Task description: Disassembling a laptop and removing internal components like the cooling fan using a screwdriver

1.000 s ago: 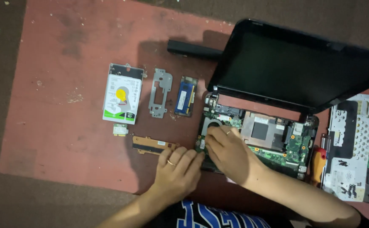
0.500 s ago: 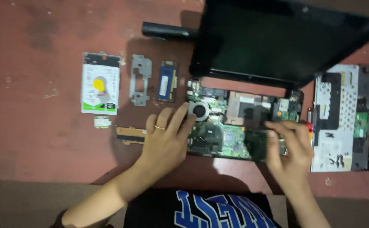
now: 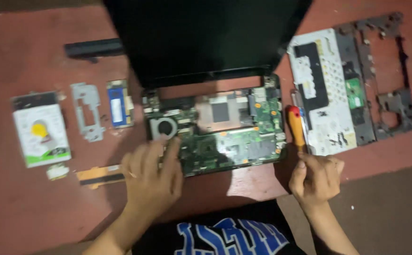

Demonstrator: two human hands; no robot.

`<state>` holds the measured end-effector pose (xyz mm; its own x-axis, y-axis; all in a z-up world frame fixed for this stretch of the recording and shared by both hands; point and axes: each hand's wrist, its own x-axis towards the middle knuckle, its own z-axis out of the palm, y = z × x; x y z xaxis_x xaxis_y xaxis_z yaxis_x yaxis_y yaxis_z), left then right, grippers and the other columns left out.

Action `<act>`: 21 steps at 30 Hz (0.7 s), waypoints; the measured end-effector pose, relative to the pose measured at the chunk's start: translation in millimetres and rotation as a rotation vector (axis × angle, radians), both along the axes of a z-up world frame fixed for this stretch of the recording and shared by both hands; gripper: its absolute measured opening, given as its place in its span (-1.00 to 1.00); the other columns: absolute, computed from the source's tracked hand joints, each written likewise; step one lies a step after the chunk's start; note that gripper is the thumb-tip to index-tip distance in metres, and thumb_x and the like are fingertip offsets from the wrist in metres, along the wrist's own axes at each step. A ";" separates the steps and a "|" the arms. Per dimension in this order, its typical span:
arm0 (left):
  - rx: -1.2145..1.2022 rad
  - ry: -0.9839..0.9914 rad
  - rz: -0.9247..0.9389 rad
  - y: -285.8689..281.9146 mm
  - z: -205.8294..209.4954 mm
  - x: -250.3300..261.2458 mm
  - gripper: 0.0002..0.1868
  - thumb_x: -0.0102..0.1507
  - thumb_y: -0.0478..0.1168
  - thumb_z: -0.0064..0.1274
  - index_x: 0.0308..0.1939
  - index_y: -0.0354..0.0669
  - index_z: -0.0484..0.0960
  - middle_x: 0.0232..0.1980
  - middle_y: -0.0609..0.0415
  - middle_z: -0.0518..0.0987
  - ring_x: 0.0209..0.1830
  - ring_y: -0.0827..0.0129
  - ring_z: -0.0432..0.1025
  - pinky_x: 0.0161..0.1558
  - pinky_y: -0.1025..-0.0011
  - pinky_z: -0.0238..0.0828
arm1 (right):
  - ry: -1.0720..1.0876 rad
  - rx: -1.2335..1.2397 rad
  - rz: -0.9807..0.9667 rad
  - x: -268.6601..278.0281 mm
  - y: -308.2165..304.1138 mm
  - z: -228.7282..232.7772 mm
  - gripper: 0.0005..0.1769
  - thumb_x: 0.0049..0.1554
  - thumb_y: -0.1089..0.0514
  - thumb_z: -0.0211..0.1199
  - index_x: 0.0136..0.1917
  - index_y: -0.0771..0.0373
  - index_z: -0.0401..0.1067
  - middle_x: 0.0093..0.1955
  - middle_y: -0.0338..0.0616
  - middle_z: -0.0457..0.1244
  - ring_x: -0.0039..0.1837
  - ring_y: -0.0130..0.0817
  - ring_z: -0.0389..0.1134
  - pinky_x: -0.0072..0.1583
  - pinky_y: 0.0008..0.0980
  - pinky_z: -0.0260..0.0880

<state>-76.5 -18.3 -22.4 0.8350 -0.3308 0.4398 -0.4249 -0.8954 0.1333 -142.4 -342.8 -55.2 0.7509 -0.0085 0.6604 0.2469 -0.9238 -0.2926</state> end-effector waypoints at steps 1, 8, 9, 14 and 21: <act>0.050 -0.071 -0.167 -9.3 2.5 -0.3 -0.69 0.29 -0.16 -0.06 0.09 0.01 0.62 0.18 0.12 0.49 -0.03 0.21 0.41 -0.03 0.19 0.14 | -0.090 -0.101 -0.014 -2.1 -13.9 -10.3 -0.75 0.26 0.27 0.04 -0.14 0.44 0.46 -0.31 -0.02 0.25 -0.28 -0.24 0.14 -0.06 -0.23 0.08; 0.177 -0.078 -0.619 -66.4 -5.8 -8.0 -0.64 0.42 -0.10 -0.27 0.18 0.02 0.57 0.25 0.14 0.46 0.26 0.35 0.30 0.24 0.22 0.19 | 0.010 -0.063 -0.296 -7.7 -44.4 -30.1 -0.82 0.29 0.30 0.10 -0.12 0.35 0.49 -0.40 -0.20 0.17 -0.35 -0.45 0.01 -0.13 -0.38 -0.09; 0.182 -0.077 -0.626 -72.6 -5.8 -7.1 -0.64 0.42 -0.10 -0.27 0.18 0.02 0.57 0.25 0.14 0.46 0.26 0.35 0.30 0.24 0.22 0.19 | 0.011 -0.057 -0.302 -10.1 -53.2 -26.7 -0.82 0.29 0.30 0.10 -0.12 0.35 0.49 -0.40 -0.20 0.17 -0.35 -0.45 0.01 -0.13 -0.38 -0.09; -0.064 -0.025 -0.632 -83.8 -11.0 1.9 -0.75 0.39 -0.27 -0.19 0.00 -0.11 0.63 0.08 0.03 0.54 0.06 0.23 0.42 0.09 0.20 0.32 | -0.043 -0.183 -0.120 -13.9 -71.3 -37.6 -0.62 0.25 0.00 0.12 0.00 0.41 0.47 -0.32 -0.16 0.10 -0.25 -0.33 -0.02 -0.12 -0.34 -0.06; -0.133 -0.046 -0.645 -75.5 -14.8 8.2 -0.87 0.35 -0.28 -0.02 -0.10 -0.12 0.64 -0.22 0.15 0.46 -0.33 0.33 0.29 -0.13 0.30 0.14 | -0.021 -0.186 0.019 -11.4 -65.3 -17.2 -0.60 0.24 0.06 0.05 -0.24 0.45 0.40 -0.39 -0.05 0.12 -0.35 -0.23 0.01 -0.13 -0.21 -0.07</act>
<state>-68.2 -93.7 -37.2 0.4670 -0.6987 0.5420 -0.8785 -0.4367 0.1940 -153.8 -408.1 -72.5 0.7357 0.1290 0.6650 0.2692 -0.9565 -0.1122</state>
